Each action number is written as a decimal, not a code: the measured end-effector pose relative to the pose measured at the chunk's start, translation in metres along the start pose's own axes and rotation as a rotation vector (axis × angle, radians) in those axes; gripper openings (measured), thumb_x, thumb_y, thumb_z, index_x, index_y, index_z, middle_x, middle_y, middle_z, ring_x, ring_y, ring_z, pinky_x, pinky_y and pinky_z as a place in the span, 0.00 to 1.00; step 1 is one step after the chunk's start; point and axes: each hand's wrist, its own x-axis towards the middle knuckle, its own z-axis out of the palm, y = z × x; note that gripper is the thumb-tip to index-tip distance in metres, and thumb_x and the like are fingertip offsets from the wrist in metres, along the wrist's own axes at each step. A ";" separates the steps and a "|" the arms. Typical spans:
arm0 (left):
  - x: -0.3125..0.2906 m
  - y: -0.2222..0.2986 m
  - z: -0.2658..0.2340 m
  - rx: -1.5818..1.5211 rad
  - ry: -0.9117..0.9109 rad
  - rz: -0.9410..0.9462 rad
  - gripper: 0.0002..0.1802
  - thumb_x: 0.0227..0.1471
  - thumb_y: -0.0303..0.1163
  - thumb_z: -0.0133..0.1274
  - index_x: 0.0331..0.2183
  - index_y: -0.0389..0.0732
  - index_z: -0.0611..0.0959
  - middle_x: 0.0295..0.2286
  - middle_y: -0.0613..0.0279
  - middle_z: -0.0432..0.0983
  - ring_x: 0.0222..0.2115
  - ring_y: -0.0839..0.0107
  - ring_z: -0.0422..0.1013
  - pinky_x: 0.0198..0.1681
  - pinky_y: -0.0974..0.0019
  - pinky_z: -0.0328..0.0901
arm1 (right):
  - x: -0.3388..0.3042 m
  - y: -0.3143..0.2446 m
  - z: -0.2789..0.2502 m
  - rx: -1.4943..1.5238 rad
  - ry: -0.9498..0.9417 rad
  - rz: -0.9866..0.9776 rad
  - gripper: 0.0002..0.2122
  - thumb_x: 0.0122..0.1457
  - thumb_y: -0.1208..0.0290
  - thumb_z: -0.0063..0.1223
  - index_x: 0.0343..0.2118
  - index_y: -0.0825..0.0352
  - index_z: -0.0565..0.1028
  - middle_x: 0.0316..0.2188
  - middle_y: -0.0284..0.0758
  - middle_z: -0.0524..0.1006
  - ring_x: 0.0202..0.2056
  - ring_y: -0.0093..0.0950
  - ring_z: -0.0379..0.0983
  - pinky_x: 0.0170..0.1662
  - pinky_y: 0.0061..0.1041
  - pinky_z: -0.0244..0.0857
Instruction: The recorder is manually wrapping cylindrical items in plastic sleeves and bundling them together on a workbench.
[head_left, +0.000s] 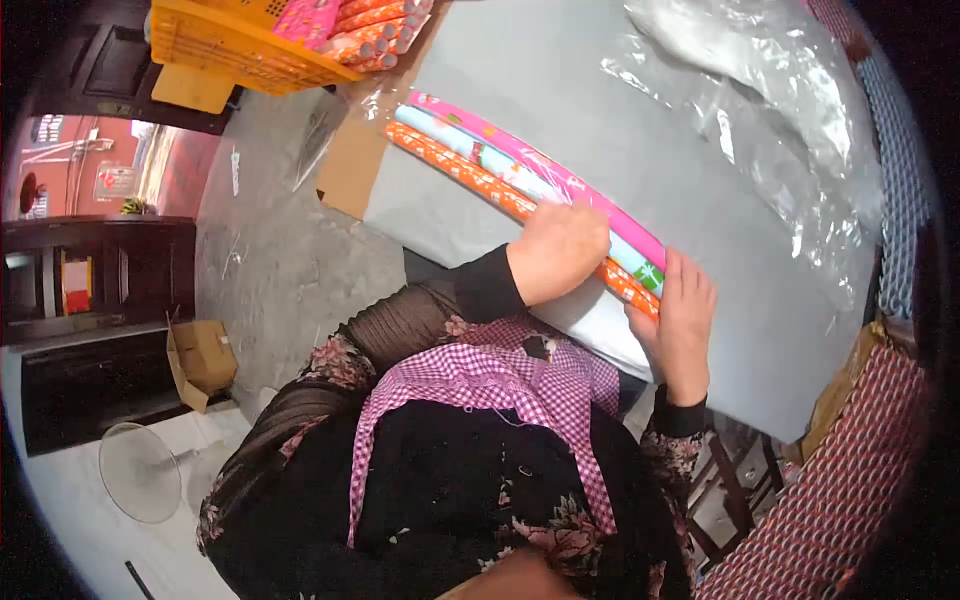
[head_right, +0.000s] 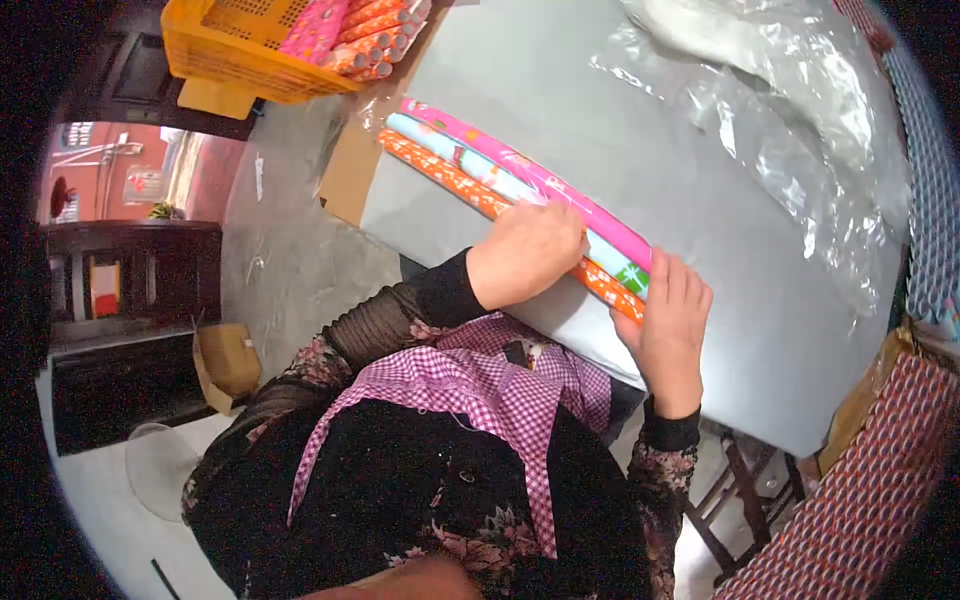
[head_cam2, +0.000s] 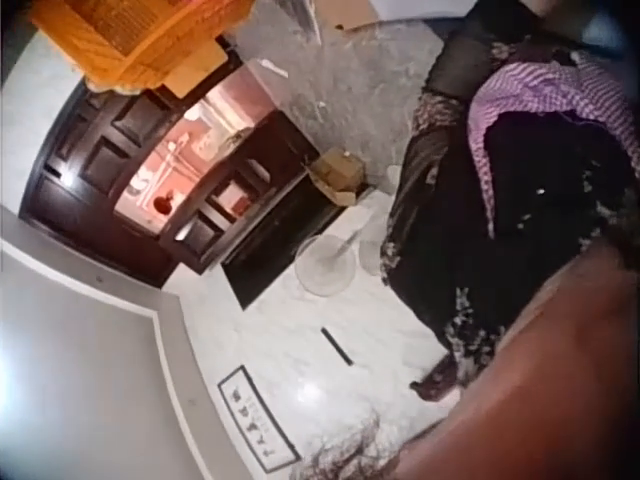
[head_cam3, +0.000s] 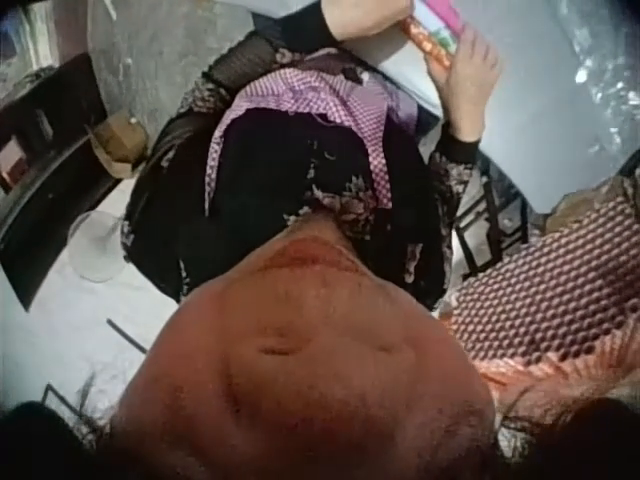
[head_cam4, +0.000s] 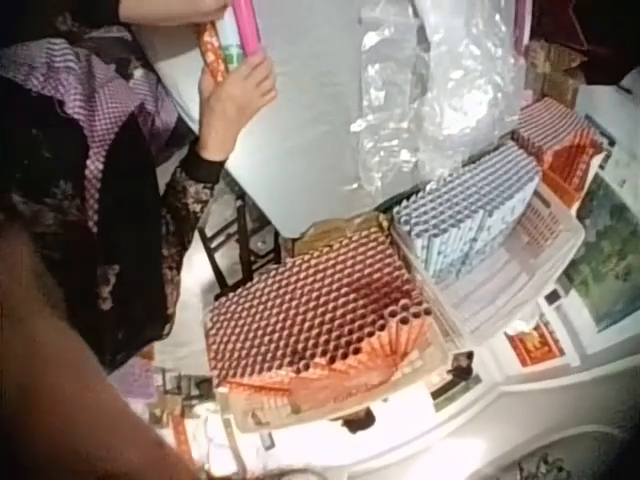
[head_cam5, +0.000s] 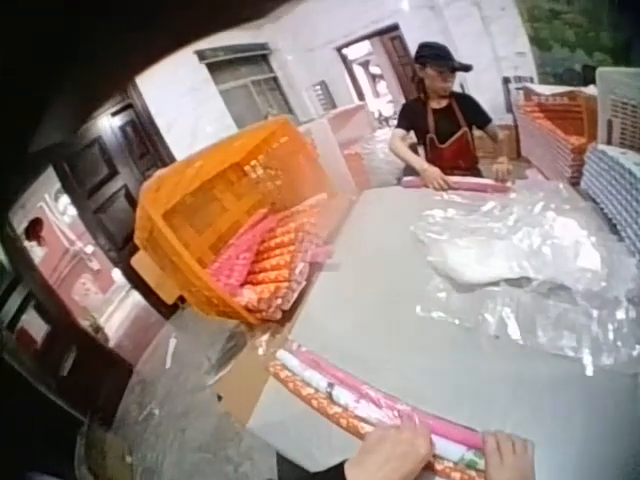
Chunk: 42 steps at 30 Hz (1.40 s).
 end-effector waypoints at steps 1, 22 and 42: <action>0.000 0.001 -0.002 0.006 0.007 -0.007 0.06 0.41 0.32 0.52 0.21 0.40 0.80 0.21 0.60 0.74 0.26 0.63 0.74 0.23 0.58 0.66 | 0.000 0.000 0.000 -0.002 0.003 -0.011 0.39 0.39 0.70 0.65 0.57 0.72 0.62 0.48 0.46 0.69 0.49 0.44 0.65 0.54 0.40 0.56; 0.003 0.005 -0.008 -0.437 0.061 0.079 0.07 0.44 0.29 0.51 0.23 0.35 0.77 0.22 0.53 0.75 0.25 0.58 0.75 0.24 0.55 0.68 | -0.011 0.007 -0.013 -0.076 -0.057 0.017 0.39 0.41 0.65 0.64 0.58 0.72 0.62 0.49 0.46 0.70 0.48 0.47 0.65 0.51 0.42 0.58; 0.011 0.042 0.017 -0.677 -0.116 -0.183 0.12 0.49 0.34 0.50 0.23 0.35 0.76 0.23 0.45 0.75 0.26 0.45 0.73 0.30 0.47 0.66 | 0.004 0.008 0.014 0.093 0.040 -0.054 0.41 0.43 0.69 0.65 0.61 0.74 0.58 0.57 0.50 0.65 0.56 0.47 0.61 0.57 0.41 0.55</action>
